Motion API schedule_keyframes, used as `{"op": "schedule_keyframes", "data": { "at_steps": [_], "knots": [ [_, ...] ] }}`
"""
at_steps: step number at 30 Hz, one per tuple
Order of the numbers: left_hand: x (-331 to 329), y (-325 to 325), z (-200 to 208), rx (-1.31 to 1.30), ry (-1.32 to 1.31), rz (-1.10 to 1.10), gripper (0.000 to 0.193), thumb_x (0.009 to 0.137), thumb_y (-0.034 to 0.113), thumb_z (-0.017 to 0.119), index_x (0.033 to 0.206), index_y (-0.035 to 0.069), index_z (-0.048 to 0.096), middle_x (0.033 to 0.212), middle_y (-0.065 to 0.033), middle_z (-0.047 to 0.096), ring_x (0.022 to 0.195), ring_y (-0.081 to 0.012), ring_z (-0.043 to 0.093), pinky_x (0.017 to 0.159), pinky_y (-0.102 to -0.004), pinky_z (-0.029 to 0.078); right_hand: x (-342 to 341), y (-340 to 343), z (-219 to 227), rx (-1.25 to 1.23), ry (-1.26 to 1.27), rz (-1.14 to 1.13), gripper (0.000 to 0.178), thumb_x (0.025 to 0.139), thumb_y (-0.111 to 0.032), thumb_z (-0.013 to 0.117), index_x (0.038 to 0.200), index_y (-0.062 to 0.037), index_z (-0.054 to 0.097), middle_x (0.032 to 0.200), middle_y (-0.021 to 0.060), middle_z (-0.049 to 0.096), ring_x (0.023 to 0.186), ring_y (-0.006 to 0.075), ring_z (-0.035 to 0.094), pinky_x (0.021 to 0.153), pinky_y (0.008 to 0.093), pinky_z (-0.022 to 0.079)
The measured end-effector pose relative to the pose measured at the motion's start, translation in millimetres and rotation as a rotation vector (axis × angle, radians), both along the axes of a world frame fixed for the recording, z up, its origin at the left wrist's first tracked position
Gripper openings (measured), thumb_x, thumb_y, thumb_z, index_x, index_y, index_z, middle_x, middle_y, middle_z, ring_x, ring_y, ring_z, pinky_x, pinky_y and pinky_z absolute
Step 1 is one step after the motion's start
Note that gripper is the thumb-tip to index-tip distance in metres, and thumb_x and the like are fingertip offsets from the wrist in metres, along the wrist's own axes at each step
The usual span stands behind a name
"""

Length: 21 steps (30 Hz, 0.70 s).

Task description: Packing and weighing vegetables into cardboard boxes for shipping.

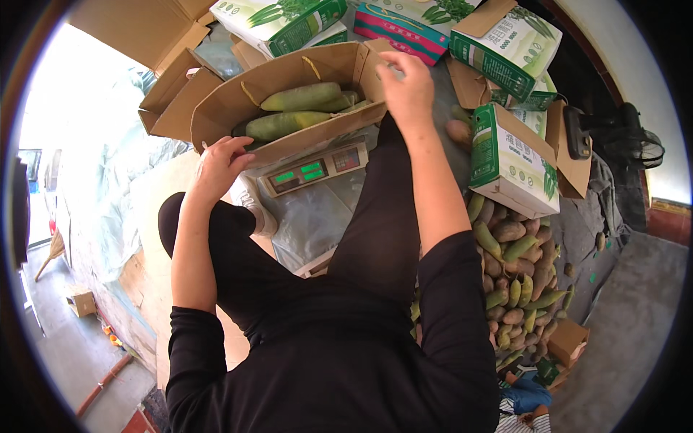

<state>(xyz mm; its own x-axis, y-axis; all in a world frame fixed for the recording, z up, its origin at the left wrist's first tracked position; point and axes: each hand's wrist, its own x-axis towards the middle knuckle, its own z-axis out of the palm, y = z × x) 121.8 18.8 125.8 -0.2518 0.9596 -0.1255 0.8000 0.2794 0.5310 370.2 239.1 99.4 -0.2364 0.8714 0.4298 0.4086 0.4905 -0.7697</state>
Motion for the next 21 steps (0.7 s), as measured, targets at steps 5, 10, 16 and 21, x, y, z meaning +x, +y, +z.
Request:
{"op": "schedule_keyframes", "data": {
  "at_steps": [5, 10, 16, 21],
  "knots": [
    [3, 3, 3, 0.056, -0.027, 0.012, 0.027, 0.078, 0.016, 0.065, 0.103, 0.004, 0.064, 0.085, -0.0121, 0.06, 0.079, -0.0287, 0.06, 0.073, -0.0367, 0.046, 25, 15, -14, -0.25, 0.14, -0.033, 0.022, 0.08, -0.012, 0.064, 0.098, -0.0002, 0.064, 0.091, 0.0071, 0.065, 0.081, 0.0133, 0.059, 0.075, 0.0257, 0.046],
    [2, 4, 5, 0.08, -0.023, 0.025, 0.027, 0.078, 0.012, 0.064, 0.104, 0.004, 0.063, 0.085, -0.0111, 0.06, 0.078, -0.025, 0.06, 0.072, -0.0339, 0.046, 22, 25, -26, -0.395, 0.204, -0.049, 0.022, 0.08, -0.014, 0.065, 0.096, 0.0008, 0.064, 0.088, 0.0074, 0.064, 0.08, 0.0128, 0.059, 0.071, 0.0268, 0.047],
    [2, 2, 11, 0.19, -0.045, 0.095, 0.03, 0.079, 0.008, 0.062, 0.109, 0.005, 0.061, 0.087, -0.0087, 0.059, 0.081, -0.0196, 0.059, 0.072, -0.0302, 0.046, 7, 43, -43, -0.545, 0.296, -0.108, 0.026, 0.081, -0.018, 0.065, 0.097, 0.0022, 0.063, 0.088, 0.0068, 0.063, 0.079, 0.013, 0.056, 0.072, 0.0275, 0.045],
    [-8, -1, 24, 0.282, -0.087, 0.24, 0.035, 0.08, 0.009, 0.063, 0.114, 0.008, 0.059, 0.093, -0.0086, 0.061, 0.089, -0.0199, 0.06, 0.076, -0.0309, 0.046, -4, 46, -67, -0.708, 0.369, -0.087, 0.032, 0.083, -0.024, 0.064, 0.099, 0.0036, 0.061, 0.092, 0.0092, 0.063, 0.085, 0.0153, 0.057, 0.075, 0.028, 0.045]
  ]
}}
